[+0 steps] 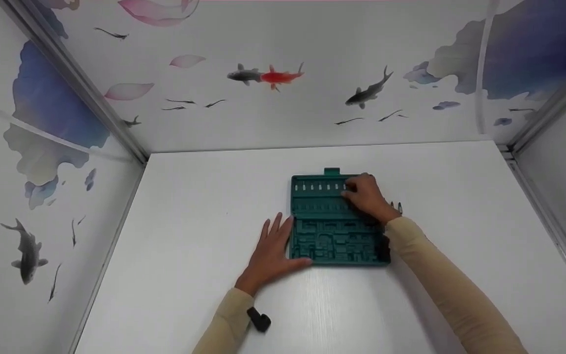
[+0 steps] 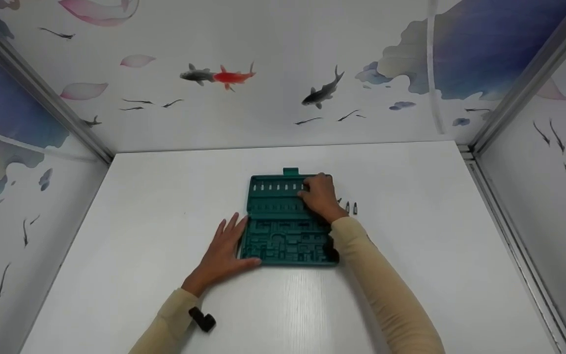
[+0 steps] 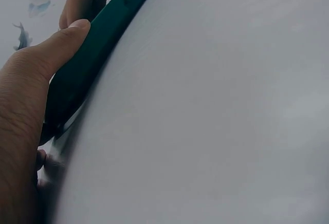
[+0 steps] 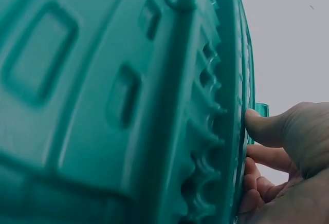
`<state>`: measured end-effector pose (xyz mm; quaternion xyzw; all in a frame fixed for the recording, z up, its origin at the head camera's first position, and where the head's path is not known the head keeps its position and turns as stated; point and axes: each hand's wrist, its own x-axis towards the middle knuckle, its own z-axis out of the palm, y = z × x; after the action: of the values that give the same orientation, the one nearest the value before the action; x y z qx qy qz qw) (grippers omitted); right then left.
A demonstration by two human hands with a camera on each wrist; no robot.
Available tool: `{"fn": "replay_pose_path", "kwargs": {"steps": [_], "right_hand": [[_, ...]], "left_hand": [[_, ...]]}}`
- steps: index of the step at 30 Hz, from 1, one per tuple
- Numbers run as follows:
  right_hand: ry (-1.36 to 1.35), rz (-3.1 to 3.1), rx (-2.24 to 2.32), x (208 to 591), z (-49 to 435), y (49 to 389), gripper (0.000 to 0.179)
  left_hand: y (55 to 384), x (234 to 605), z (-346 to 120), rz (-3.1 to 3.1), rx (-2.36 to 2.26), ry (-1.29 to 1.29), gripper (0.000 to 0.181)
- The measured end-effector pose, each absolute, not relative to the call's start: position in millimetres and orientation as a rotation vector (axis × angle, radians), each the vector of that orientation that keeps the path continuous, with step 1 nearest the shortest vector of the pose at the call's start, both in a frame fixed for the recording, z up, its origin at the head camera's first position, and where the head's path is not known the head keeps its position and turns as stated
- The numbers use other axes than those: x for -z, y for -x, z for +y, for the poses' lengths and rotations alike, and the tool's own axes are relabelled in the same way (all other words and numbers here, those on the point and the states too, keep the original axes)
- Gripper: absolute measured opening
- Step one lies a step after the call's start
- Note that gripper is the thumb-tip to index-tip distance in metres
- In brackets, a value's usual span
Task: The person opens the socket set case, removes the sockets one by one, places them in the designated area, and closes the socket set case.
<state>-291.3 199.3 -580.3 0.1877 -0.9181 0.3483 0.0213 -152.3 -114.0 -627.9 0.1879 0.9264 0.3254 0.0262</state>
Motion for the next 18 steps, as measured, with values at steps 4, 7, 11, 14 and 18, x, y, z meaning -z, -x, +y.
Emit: {"fn": "replay_pose_path", "kwargs": {"steps": [4, 7, 11, 14, 18], "right_hand": [[-0.403, -2.910, -1.254, 578.7, 197.2, 290.9, 0.037], [-0.273, -2.928, -1.392, 576.9, 195.2, 290.8, 0.042], [-0.165, -2.907, -1.500, 577.4, 194.6, 289.2, 0.041], [-0.090, -2.863, -1.587, 578.8, 196.4, 286.5, 0.039], [-0.044, -2.791, -1.663, 579.8, 197.5, 284.7, 0.034]], "left_hand": [[152.0, 627.1, -114.1, 2.871, -1.001, -0.587, 0.123], [151.8, 626.7, -114.8, 2.883, -1.000, -0.596, 0.123], [151.3, 627.3, -115.1, 2.879, -1.017, -0.602, 0.123], [151.0, 627.4, -114.2, 2.868, -1.024, -0.602, 0.124], [150.9, 626.7, -113.7, 2.865, -1.012, -0.589, 0.125]]}}
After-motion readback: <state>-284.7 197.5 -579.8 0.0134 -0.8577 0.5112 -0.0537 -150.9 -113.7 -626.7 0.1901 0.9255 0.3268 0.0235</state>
